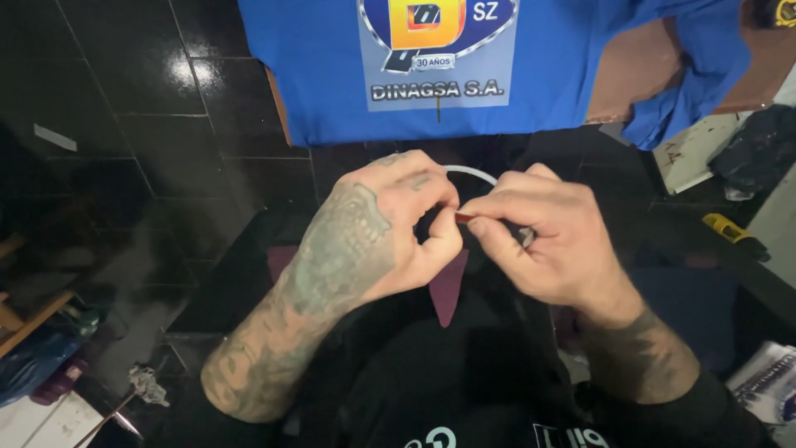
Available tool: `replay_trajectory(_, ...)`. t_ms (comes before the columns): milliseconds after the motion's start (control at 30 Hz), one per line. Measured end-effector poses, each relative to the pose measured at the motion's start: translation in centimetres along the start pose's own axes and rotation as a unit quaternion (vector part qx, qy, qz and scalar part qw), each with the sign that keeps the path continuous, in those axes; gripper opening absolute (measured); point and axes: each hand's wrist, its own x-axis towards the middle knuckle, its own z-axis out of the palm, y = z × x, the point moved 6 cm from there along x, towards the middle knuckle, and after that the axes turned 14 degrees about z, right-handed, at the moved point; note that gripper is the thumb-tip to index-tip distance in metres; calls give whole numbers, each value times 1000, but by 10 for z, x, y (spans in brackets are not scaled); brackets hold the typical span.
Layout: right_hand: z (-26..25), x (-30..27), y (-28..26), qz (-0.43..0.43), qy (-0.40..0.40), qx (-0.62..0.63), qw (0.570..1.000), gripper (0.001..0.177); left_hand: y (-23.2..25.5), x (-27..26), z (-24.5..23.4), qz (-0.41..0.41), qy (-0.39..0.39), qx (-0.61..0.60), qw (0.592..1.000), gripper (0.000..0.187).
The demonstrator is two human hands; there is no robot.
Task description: The recorder measures the correct position on blue long-sleeve shirts and uses double-sided tape to apply printed logos.
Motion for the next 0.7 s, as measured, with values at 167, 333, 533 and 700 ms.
replay_trajectory(167, -7, 4, -1, -1, 5, 9, 1000, 13, -2, 5, 2, 12, 2, -12, 1000, 8)
replay_trajectory(333, -14, 8, 1, 32, -12, 29, 999, 11, -5, 10, -3, -40, 29, -92, 995, 10)
replay_trajectory(533, -21, 1, -18, 4, 4, -12, 1000, 13, 11, 11, -7, -48, 45, -41, 997, 6)
replay_trajectory(700, -39, -17, -49, 3, -6, -16, 1000, 12, 44, 14, -27, -68, 37, -85, 993, 7)
